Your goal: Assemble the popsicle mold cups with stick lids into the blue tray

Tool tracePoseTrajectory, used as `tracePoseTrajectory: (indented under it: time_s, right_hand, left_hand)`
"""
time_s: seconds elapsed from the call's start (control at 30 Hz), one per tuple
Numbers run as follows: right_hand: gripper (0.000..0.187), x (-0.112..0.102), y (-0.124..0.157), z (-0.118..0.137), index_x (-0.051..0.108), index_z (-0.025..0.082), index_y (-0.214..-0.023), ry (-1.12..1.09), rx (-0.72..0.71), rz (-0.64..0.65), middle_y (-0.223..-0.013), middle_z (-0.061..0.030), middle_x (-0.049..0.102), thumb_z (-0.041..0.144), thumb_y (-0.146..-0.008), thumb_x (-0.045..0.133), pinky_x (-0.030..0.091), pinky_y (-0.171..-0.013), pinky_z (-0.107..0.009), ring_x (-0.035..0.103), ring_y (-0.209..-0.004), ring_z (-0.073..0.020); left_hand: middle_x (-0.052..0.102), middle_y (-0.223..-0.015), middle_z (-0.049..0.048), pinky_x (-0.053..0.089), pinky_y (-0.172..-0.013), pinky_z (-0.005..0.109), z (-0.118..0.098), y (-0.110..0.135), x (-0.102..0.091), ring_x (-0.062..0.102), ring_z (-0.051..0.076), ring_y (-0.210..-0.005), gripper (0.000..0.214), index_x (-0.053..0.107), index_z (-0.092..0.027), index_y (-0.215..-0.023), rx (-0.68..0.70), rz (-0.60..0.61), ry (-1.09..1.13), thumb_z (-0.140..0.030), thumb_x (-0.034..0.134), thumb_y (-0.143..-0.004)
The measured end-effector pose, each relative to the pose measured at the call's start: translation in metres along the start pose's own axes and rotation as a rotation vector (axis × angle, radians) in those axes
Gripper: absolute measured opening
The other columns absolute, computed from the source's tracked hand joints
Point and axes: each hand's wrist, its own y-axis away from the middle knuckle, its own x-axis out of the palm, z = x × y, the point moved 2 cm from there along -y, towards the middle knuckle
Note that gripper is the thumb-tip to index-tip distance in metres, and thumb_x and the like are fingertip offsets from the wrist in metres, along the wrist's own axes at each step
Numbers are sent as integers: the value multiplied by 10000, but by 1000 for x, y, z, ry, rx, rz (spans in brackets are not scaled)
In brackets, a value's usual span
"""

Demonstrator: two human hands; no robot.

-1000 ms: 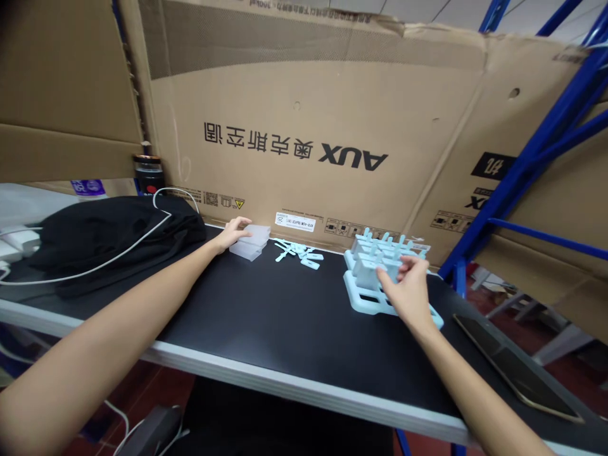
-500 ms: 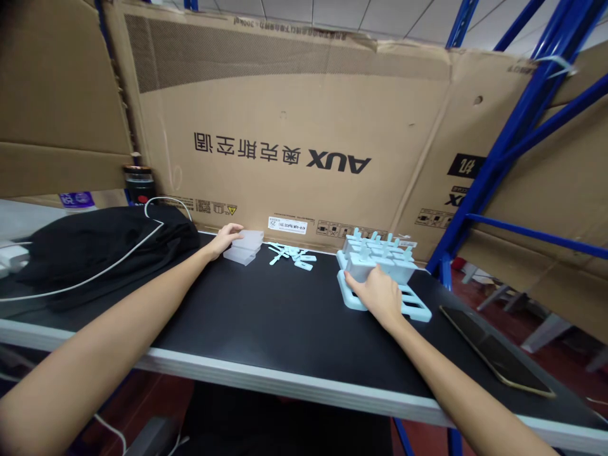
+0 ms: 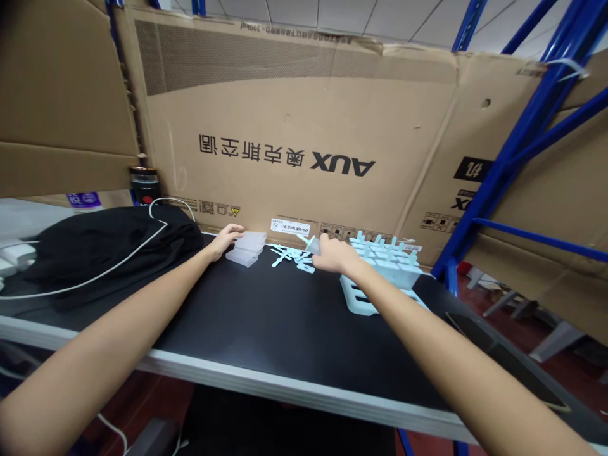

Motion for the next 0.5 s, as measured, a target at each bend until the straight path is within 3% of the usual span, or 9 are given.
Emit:
tracePoseTrajectory:
  time_s: [0.13, 0.23, 0.4, 0.5]
  right_hand:
    - [748, -7, -35, 21, 403, 143, -1412, 209, -1, 178, -1236, -228, 632, 455, -762, 604, 453, -886, -502, 595, -1135, -421]
    - [758, -12, -40, 24, 449, 174, -1417, 242, 6, 210, -1289, -213, 612, 575, -783, 565, 410, -954, -553, 558, -1198, -430]
    - [682, -15, -38, 28, 633, 153, -1254, 197, -39, 147, -1216, -224, 646, 639, -779, 567, 422, -947, -538, 582, -1168, -413]
    - [715, -11, -41, 30, 655, 141, -1225, 226, -64, 90, -1208, -230, 648, 692, -794, 512, 436, -924, -522, 587, -1158, -409]
  left_hand:
    - [635, -1106, 65, 457, -773, 336, 1, 0, 0, 591, 235, -992, 353, 635, -236, -1013, -27, 48, 48, -390, 651, -696]
    - [638, -1093, 58, 444, -757, 324, 1, 0, 1, 587, 231, -991, 337, 640, -235, -993, -36, 59, 73, -373, 668, -687]
    - [650, -1015, 50, 427, -720, 316, -1, 1, 1, 584, 226, -942, 311, 645, -227, -960, -43, 63, 106, -371, 677, -686]
    - [642, -986, 40, 415, -703, 301, -3, 2, 1, 580, 206, -897, 300, 640, -219, -947, -43, 69, 115, -366, 670, -687]
